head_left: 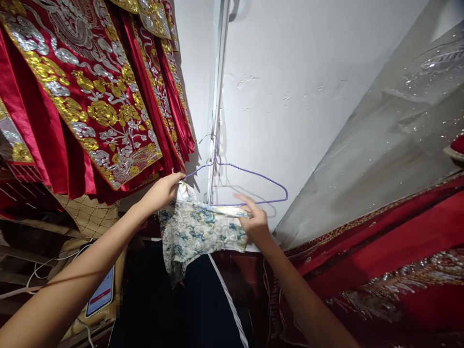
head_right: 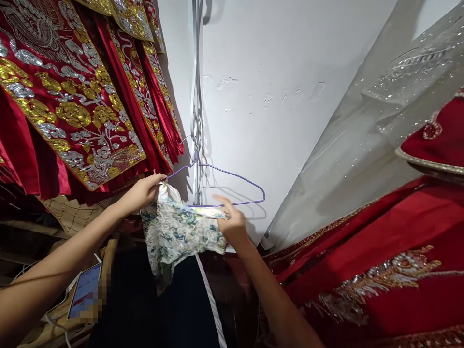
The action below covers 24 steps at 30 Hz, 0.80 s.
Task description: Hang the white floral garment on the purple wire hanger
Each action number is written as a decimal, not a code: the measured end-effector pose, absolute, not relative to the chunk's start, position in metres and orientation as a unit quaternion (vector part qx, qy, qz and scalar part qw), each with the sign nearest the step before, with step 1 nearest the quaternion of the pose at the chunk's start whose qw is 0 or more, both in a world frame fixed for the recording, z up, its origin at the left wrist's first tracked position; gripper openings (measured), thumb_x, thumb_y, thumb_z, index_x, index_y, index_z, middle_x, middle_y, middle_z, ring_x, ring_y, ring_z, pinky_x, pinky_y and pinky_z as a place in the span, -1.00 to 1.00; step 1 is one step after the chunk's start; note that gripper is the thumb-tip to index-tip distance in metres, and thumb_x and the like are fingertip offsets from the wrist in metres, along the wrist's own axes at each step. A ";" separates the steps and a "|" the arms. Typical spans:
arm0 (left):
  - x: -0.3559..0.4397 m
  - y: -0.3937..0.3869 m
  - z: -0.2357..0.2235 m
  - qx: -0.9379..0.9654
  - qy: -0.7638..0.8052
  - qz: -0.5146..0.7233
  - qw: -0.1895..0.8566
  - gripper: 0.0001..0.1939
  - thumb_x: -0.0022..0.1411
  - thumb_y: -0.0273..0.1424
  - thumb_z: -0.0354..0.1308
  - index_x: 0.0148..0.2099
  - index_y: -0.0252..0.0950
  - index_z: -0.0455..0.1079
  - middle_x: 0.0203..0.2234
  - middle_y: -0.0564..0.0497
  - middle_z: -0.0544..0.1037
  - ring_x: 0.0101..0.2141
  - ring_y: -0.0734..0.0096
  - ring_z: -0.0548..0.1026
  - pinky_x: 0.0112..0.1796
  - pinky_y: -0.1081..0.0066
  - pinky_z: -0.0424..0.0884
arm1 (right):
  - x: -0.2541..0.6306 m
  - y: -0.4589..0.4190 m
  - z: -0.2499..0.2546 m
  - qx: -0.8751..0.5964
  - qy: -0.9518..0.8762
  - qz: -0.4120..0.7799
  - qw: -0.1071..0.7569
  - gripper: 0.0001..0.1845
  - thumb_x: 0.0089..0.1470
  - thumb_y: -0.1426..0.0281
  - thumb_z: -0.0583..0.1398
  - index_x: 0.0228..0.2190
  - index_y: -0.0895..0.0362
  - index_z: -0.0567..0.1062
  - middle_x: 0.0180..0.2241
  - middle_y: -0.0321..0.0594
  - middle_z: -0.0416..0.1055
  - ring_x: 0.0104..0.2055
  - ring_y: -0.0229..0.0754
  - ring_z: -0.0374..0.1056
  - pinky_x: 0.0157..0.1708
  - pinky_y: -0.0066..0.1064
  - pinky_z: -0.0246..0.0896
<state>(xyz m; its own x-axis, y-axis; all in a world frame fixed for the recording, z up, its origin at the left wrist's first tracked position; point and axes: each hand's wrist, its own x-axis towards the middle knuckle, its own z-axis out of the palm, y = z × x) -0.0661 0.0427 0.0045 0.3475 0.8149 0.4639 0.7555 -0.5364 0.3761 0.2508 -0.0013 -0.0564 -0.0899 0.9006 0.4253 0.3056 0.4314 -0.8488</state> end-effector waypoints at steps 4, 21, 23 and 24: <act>-0.069 0.041 0.004 0.832 0.469 0.297 0.027 -0.64 0.33 -0.46 -0.10 0.09 -0.29 0.38 -0.13 -0.15 0.49 -0.11 0.20 0.48 -0.06 0.31 0.35 | 0.291 0.006 -0.039 -0.530 -0.578 0.160 0.600 0.04 -0.16 0.42 0.26 0.35 0.09 0.04 -0.49 -0.36 0.38 -0.51 -0.20 0.24 -0.45 -0.37 0.19; -0.073 0.038 -0.002 0.817 0.490 0.305 -0.006 -0.70 0.40 -0.36 -0.08 0.07 -0.19 0.38 -0.13 -0.08 0.36 -0.13 0.26 0.44 -0.05 0.32 0.36 | 0.336 0.039 -0.017 -0.592 -0.656 0.115 0.453 -0.32 -0.11 0.22 0.34 0.07 0.18 0.49 -0.45 -0.26 0.45 -0.36 -0.10 0.37 -0.30 -0.32 0.23; -0.079 0.038 0.001 0.802 0.511 0.310 -0.016 -0.69 0.39 -0.35 -0.08 0.07 -0.18 0.40 -0.12 -0.08 0.37 -0.12 0.23 0.44 -0.06 0.30 0.36 | 0.341 0.031 -0.004 -0.584 -0.668 0.155 0.434 -0.53 -0.11 0.19 0.35 -0.16 0.18 0.61 -0.41 -0.19 0.50 -0.34 -0.08 0.37 -0.34 -0.34 0.20; -0.082 0.038 0.002 0.794 0.519 0.317 -0.017 -0.69 0.39 -0.35 -0.08 0.07 -0.17 0.40 -0.12 -0.08 0.38 -0.12 0.22 0.44 -0.06 0.29 0.36 | 0.344 0.026 0.003 -0.571 -0.677 0.186 0.426 -0.63 -0.12 0.18 0.36 -0.29 0.17 0.63 -0.41 -0.18 0.51 -0.35 -0.08 0.37 -0.37 -0.35 0.19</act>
